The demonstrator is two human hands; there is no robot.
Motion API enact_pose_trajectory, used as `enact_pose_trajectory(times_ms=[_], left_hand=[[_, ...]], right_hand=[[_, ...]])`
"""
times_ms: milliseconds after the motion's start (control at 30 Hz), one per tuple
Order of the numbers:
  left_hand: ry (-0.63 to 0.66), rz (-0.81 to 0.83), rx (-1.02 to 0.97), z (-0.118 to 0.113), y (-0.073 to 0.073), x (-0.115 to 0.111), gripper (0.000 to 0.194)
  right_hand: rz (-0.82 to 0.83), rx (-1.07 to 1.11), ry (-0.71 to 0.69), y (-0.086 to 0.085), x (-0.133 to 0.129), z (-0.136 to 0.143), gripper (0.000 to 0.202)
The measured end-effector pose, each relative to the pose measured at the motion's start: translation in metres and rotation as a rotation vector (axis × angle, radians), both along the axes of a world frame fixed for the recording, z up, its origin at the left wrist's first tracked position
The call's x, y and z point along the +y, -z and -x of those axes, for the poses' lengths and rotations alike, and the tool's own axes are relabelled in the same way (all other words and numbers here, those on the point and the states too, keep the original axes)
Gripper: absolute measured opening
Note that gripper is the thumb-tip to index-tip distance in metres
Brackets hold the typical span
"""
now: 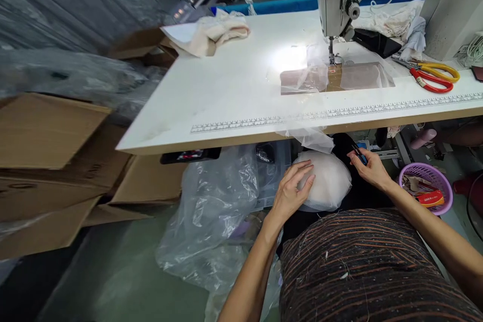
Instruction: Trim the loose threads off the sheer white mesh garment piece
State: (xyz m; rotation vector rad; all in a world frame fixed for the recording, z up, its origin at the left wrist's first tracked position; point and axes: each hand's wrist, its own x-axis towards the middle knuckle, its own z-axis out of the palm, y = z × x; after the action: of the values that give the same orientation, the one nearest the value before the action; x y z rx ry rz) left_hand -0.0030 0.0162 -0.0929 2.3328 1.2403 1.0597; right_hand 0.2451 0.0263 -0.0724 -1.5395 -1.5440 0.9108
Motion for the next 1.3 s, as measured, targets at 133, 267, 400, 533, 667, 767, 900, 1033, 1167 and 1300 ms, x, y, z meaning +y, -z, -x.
enact_pose_trajectory(times_ms=[133,267,400,533,667,767,900,1033,1167,1300], left_hand=[[-0.034,0.033,-0.054,0.002,-0.008,-0.005,0.017],[-0.070,-0.045,-0.087,0.000,-0.023,-0.007,0.014],[-0.109,-0.137,-0.143,-0.002,-0.045,-0.010,0.014],[-0.130,-0.228,-0.216,-0.004,-0.065,-0.014,0.015],[-0.148,-0.319,-0.293,-0.007,-0.078,-0.014,0.017],[-0.170,-0.332,-0.368,-0.011,-0.084,-0.014,0.016],[-0.101,-0.319,-0.400,-0.013,-0.088,-0.013,0.016],[0.047,-0.212,-0.342,-0.012,-0.087,-0.011,0.020],[0.184,0.284,-0.299,-0.019,-0.077,-0.013,0.063],[0.357,0.745,-0.465,-0.029,-0.064,-0.018,0.078]], right_hand=[[-0.137,0.098,0.001,-0.007,0.005,0.012,0.041],[-0.120,0.260,-0.079,-0.013,0.016,0.036,0.059],[-0.125,0.298,-0.098,-0.020,0.018,0.053,0.045],[-0.102,0.279,-0.122,-0.032,0.005,0.055,0.038],[-0.104,0.343,-0.239,-0.040,-0.013,0.051,0.032],[-0.138,0.347,-0.315,-0.045,-0.025,0.048,0.027],[-0.132,0.279,-0.519,-0.052,-0.041,0.042,0.022],[-0.059,0.216,-0.745,-0.057,-0.051,0.036,0.027],[0.126,0.220,-0.785,-0.053,-0.053,0.034,0.032],[0.206,0.238,-0.773,-0.050,-0.052,0.035,0.033]])
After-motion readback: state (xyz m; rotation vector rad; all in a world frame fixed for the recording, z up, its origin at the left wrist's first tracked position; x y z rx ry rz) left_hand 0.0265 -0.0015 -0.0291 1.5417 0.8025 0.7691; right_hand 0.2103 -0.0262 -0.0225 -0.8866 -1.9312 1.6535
